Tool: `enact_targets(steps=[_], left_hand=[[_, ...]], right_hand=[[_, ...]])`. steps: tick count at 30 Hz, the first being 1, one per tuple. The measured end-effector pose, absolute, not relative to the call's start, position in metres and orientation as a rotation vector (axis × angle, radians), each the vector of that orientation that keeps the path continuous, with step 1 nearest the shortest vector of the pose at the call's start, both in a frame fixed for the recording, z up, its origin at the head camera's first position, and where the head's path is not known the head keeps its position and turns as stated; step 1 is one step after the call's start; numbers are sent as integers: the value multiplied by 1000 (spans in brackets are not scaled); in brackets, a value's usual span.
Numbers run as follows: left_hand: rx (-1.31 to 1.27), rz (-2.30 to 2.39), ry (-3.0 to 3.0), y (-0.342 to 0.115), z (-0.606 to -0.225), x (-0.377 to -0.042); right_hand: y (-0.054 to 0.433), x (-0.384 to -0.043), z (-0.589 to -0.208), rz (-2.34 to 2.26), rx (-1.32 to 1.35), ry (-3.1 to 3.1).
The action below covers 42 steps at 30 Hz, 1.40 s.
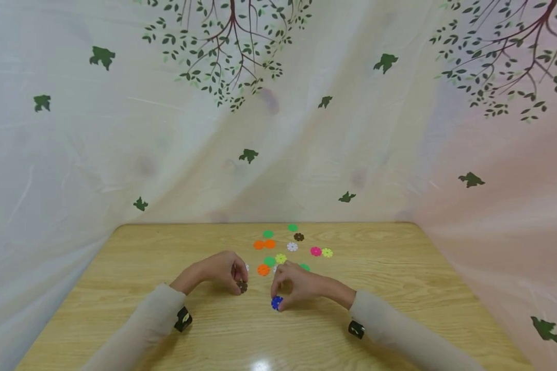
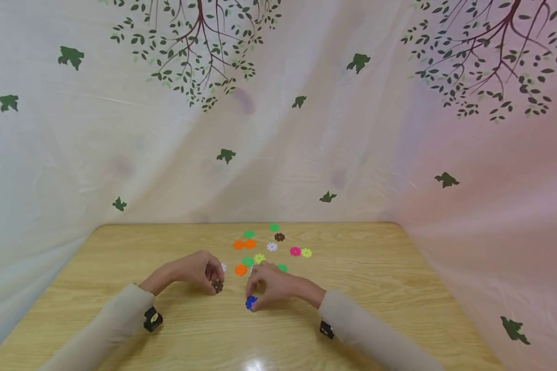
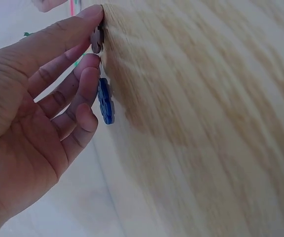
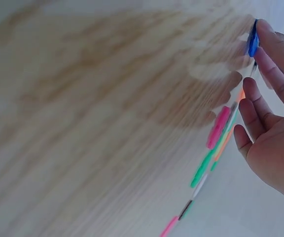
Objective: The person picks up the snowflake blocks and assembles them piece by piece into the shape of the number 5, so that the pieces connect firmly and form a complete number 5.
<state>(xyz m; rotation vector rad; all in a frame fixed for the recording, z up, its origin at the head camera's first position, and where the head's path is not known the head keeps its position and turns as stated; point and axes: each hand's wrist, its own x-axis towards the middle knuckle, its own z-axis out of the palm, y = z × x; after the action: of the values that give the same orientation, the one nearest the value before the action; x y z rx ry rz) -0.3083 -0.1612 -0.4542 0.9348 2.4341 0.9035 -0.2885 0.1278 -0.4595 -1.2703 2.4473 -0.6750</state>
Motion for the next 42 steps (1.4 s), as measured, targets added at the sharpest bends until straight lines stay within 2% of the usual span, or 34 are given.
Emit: enact_targets(steps=[8, 13, 24, 34, 42], left_hand=[[926, 925, 2436, -159, -451, -309], [931, 990, 2413, -160, -453, -310], [851, 1215, 2369, -154, -452, -310], [724, 1513, 2285, -139, -446, -315], [612, 1781, 2203, -128, -435, -320]], right_hand=[[128, -297, -456, -828, -1320, 2360], [128, -302, -455, -938, -1261, 2284], [133, -325, -448, -1084, -1221, 2471], [138, -337, -438, -1309, -1000, 2605], [131, -342, -427, -1703, -863, 2399]])
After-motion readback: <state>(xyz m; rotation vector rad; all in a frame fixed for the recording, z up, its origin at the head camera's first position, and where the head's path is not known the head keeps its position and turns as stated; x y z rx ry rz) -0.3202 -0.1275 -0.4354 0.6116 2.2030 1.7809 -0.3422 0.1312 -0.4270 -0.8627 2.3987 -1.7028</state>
